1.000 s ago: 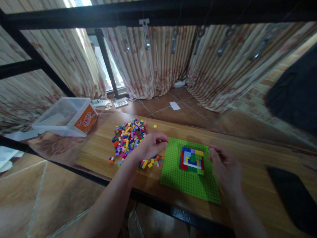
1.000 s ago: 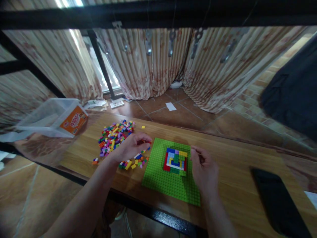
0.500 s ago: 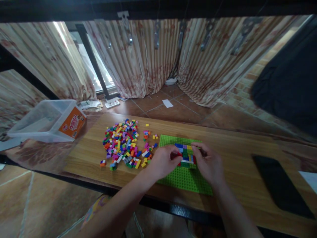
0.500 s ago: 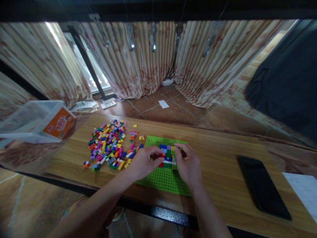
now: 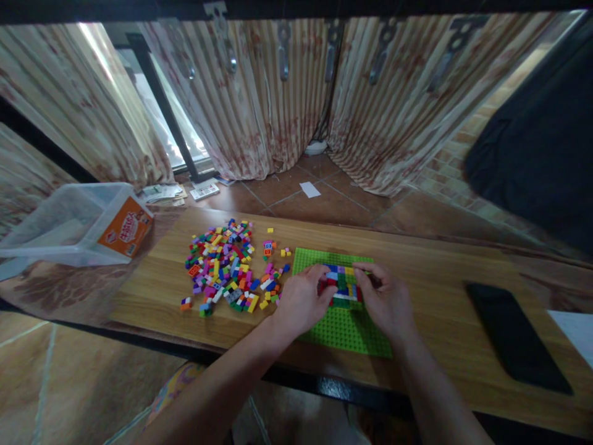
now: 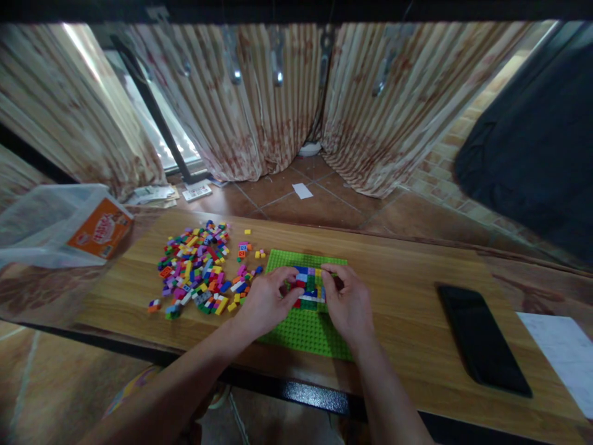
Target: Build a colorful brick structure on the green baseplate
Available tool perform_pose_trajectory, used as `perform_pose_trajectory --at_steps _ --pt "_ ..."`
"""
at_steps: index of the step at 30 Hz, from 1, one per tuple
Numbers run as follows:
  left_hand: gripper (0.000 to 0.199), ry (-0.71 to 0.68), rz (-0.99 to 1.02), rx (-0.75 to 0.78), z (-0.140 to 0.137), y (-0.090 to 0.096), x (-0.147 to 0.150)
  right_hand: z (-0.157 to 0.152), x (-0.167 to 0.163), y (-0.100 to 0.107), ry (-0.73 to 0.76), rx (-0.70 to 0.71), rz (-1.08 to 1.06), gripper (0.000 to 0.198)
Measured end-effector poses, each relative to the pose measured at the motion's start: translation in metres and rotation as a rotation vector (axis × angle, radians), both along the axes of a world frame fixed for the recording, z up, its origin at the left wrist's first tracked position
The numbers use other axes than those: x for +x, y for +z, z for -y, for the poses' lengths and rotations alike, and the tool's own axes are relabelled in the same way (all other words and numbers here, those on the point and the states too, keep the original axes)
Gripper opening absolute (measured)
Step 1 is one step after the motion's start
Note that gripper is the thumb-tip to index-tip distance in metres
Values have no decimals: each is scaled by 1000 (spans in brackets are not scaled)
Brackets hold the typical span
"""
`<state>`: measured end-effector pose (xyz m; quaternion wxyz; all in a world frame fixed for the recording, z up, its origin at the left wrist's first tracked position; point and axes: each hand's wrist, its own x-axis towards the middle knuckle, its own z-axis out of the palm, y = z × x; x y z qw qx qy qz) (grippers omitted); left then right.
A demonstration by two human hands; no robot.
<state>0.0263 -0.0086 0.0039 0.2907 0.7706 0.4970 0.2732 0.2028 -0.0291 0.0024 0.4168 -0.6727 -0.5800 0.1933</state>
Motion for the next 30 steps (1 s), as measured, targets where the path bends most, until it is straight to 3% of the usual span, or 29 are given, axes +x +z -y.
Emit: perform_pose_trajectory --at_steps 7,16,30 --pt "31 -47 -10 1 -2 0 -3 0 1 -3 11 0 9 37" --pt "18 -146 -59 59 0 2 -4 -1 2 -2 19 -12 23 33" --pt "13 -140 -90 45 -2 2 -2 -1 0 -1 29 20 35 30"
